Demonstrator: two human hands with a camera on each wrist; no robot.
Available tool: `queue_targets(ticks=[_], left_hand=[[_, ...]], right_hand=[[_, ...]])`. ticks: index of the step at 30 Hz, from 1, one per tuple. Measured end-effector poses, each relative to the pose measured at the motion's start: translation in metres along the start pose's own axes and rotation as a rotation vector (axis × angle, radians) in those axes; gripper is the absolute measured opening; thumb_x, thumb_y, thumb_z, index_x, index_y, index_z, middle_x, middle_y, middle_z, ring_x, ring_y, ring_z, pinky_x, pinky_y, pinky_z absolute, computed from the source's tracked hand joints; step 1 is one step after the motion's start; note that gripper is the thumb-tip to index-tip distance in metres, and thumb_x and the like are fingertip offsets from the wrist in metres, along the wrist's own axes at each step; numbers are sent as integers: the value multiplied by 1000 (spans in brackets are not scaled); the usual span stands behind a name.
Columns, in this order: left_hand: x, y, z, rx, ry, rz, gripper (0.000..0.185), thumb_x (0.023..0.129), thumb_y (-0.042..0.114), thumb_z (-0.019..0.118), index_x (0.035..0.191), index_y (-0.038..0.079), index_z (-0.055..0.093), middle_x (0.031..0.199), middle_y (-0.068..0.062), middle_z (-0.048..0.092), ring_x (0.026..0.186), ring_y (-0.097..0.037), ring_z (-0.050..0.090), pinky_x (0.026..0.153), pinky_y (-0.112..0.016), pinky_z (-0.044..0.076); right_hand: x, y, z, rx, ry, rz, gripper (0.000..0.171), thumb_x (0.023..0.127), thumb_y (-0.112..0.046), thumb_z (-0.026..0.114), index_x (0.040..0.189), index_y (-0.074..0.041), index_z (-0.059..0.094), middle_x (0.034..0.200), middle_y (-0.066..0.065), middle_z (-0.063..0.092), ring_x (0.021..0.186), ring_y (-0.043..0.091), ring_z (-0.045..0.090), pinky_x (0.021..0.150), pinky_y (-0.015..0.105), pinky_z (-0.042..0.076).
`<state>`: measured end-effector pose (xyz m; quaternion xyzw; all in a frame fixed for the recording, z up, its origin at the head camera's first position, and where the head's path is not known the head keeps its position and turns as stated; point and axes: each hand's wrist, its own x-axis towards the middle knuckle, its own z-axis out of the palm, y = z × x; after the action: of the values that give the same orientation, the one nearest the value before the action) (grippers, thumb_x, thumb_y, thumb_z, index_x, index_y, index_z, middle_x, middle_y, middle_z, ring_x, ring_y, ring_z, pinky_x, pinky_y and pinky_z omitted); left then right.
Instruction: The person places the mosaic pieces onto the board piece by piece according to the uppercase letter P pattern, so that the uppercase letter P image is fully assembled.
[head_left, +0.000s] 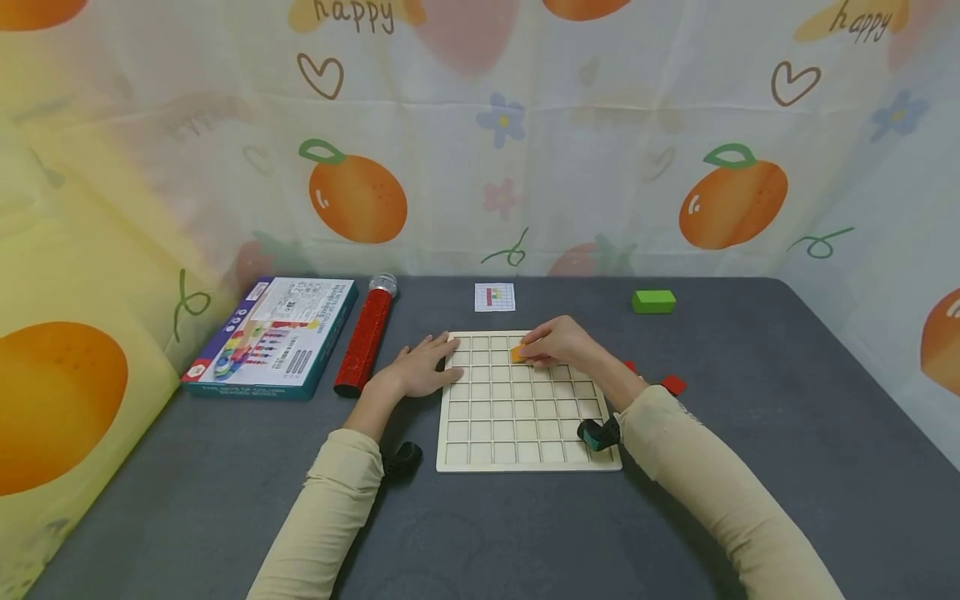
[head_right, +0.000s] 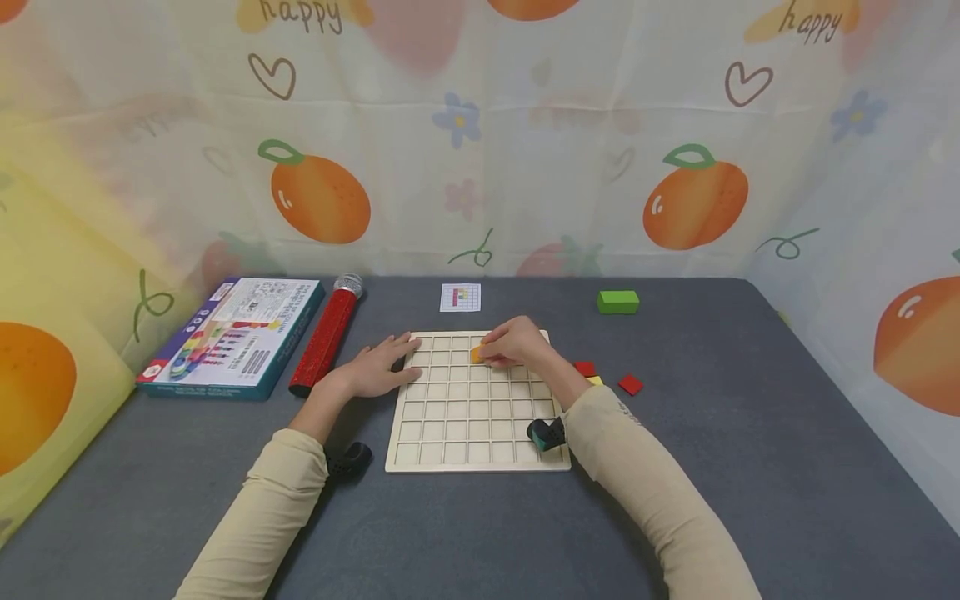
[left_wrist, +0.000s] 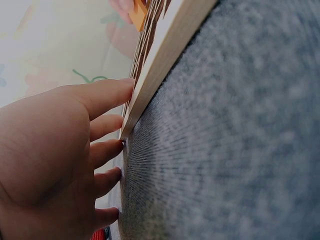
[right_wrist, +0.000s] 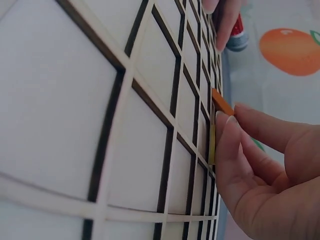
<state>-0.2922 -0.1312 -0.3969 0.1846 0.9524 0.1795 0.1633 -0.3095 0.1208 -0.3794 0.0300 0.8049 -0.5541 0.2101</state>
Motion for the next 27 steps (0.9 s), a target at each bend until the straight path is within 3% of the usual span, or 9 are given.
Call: queue_targets(ticks=[19, 27], left_hand=[[-2, 2, 0, 27, 10, -2, 64, 98, 37, 50, 151, 9, 27, 156, -14, 18, 142, -35, 11, 109, -60, 7], [-4, 3, 0, 13, 9, 2, 64, 98, 37, 50, 151, 10, 27, 156, -14, 17, 143, -35, 10, 109, -60, 7]], right_hand=[[-7, -6, -1, -29, 6, -18, 25, 88, -4, 67, 109, 8, 66, 96, 18, 69, 71, 18, 67, 71, 31, 55], [-7, -3, -15, -55, -52, -30, 37, 94, -21, 62, 121, 5, 61, 93, 14, 66, 67, 13, 60, 63, 24, 51]])
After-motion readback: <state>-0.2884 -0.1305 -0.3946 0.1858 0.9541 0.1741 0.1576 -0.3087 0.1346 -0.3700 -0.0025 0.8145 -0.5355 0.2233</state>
